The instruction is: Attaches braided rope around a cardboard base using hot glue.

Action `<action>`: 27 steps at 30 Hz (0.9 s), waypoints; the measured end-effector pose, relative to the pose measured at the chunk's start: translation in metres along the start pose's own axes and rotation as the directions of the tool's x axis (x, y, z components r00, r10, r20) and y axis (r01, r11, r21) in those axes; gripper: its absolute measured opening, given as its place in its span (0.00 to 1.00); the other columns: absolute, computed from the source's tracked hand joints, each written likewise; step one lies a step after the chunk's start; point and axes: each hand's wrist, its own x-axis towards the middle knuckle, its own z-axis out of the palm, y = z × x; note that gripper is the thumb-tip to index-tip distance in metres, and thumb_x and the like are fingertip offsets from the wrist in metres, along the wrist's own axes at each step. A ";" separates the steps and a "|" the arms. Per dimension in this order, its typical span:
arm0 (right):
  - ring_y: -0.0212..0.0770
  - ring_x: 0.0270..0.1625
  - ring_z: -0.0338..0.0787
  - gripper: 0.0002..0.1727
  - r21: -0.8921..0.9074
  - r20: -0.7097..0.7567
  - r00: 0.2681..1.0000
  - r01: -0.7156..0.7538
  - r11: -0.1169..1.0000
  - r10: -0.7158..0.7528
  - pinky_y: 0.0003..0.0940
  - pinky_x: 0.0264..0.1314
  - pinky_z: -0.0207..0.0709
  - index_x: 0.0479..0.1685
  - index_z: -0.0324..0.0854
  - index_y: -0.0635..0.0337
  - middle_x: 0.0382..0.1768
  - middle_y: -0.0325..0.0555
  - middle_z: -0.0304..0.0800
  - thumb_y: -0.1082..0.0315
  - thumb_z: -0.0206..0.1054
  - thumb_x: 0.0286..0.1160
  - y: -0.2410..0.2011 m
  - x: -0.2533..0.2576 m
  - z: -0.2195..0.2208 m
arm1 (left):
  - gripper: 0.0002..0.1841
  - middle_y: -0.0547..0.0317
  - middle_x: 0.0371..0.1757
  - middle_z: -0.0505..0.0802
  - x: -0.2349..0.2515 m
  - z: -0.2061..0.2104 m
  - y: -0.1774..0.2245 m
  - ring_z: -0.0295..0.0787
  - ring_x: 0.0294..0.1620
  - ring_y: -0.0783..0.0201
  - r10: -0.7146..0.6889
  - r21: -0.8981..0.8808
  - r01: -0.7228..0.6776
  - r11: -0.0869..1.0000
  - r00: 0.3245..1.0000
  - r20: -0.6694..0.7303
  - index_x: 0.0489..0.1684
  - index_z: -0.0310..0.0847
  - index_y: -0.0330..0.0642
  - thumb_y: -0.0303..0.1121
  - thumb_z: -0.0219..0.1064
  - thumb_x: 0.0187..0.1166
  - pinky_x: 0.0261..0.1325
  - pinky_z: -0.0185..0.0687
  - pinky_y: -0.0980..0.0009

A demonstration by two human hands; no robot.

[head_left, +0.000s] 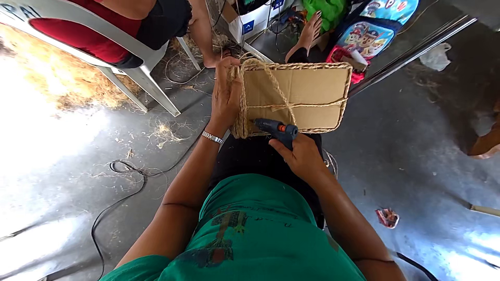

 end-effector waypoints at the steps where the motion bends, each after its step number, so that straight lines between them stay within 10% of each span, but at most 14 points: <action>1: 0.38 0.33 0.89 0.25 0.007 -0.003 1.000 -0.003 1.000 0.003 0.38 0.37 0.86 0.55 0.82 0.61 0.36 0.46 0.87 0.44 0.60 0.87 -0.001 0.002 0.000 | 0.22 0.44 0.71 0.81 0.000 -0.001 0.001 0.77 0.74 0.58 -0.002 0.007 0.002 1.000 1.000 0.004 0.75 0.68 0.32 0.30 0.48 0.85 0.76 0.75 0.61; 27: 0.36 0.31 0.88 0.24 0.040 -0.024 0.999 -0.025 0.999 0.026 0.37 0.36 0.85 0.56 0.82 0.59 0.34 0.44 0.87 0.45 0.60 0.87 -0.003 0.014 -0.003 | 0.21 0.42 0.71 0.81 -0.004 0.002 0.002 0.77 0.74 0.57 0.026 -0.007 -0.026 1.000 1.000 -0.006 0.74 0.68 0.30 0.31 0.49 0.86 0.76 0.74 0.61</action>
